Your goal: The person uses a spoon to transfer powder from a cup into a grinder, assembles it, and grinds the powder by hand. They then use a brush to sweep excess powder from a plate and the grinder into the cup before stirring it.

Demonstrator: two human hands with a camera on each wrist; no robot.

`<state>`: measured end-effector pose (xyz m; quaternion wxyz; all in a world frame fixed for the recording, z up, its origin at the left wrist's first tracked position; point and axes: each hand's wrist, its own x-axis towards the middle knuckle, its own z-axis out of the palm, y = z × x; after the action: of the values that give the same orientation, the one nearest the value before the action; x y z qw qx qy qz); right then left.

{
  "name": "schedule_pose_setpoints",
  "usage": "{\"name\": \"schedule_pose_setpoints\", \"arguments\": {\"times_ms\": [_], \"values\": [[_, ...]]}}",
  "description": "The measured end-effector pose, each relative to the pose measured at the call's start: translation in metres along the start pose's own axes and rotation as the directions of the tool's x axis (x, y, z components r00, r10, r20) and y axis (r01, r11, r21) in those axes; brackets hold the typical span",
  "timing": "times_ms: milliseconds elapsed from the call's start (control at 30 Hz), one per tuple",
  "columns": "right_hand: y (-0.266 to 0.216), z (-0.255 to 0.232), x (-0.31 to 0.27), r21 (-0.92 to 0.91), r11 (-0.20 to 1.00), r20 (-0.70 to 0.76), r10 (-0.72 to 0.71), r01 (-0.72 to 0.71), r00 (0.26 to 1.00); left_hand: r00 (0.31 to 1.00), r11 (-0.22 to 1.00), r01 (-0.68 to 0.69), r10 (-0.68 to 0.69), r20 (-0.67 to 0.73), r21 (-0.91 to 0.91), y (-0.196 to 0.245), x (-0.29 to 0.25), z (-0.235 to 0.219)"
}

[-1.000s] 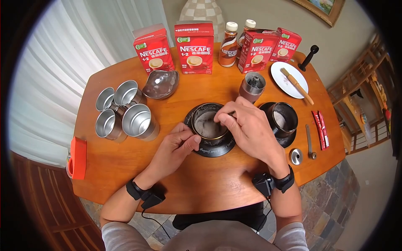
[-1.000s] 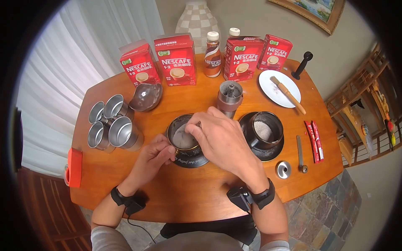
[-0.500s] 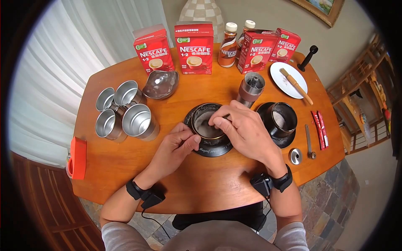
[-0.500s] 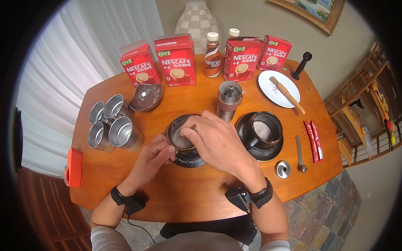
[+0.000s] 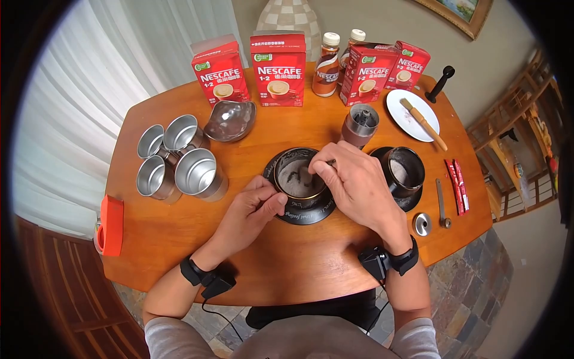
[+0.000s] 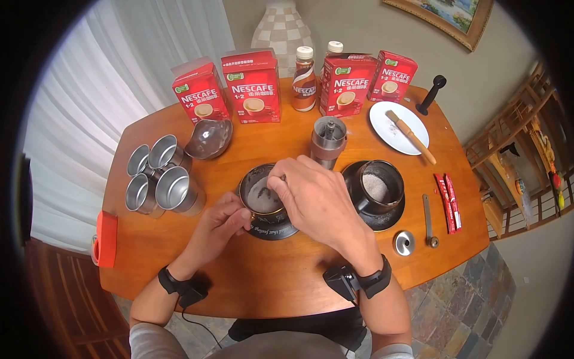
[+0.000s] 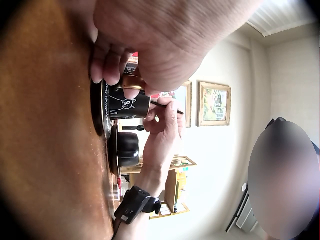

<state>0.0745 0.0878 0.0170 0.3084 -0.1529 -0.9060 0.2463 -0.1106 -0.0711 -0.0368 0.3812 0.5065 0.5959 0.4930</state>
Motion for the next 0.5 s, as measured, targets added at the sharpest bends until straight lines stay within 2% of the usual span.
{"name": "schedule_pose_setpoints", "arguments": {"times_ms": [33,133,233,333,433,500], "values": [[0.0001,-0.0009,-0.0002,0.011,1.0,0.021,-0.004,0.004,1.0,1.0,1.0,0.0,0.0,0.0,0.002,-0.0009,0.0003,0.0],[-0.0035,0.0052,0.0002,0.014,1.0,-0.039,0.003,-0.003,0.999,1.0,1.0,-0.004,0.004,0.001,0.018,-0.0016,0.0002,-0.0002],[-0.0001,0.0049,-0.0006,0.036,0.999,0.005,-0.036,0.036,0.999,1.0,1.0,-0.006,0.006,-0.001,0.007,-0.0013,0.0007,0.0004],[-0.0006,0.0066,-0.0009,0.043,0.998,-0.011,-0.053,0.053,0.999,1.0,1.0,-0.002,0.002,-0.003,0.005,-0.0009,0.0005,0.0],[-0.0016,0.0087,-0.0003,-0.038,0.999,-0.069,-0.037,0.034,0.997,1.0,1.0,-0.006,0.006,0.002,0.017,-0.0027,0.0007,-0.0001],[-0.0022,0.0066,-0.0001,-0.064,0.997,-0.046,-0.045,0.042,0.998,1.0,1.0,-0.011,0.011,0.001,0.018,-0.003,0.0005,-0.0006]]}}
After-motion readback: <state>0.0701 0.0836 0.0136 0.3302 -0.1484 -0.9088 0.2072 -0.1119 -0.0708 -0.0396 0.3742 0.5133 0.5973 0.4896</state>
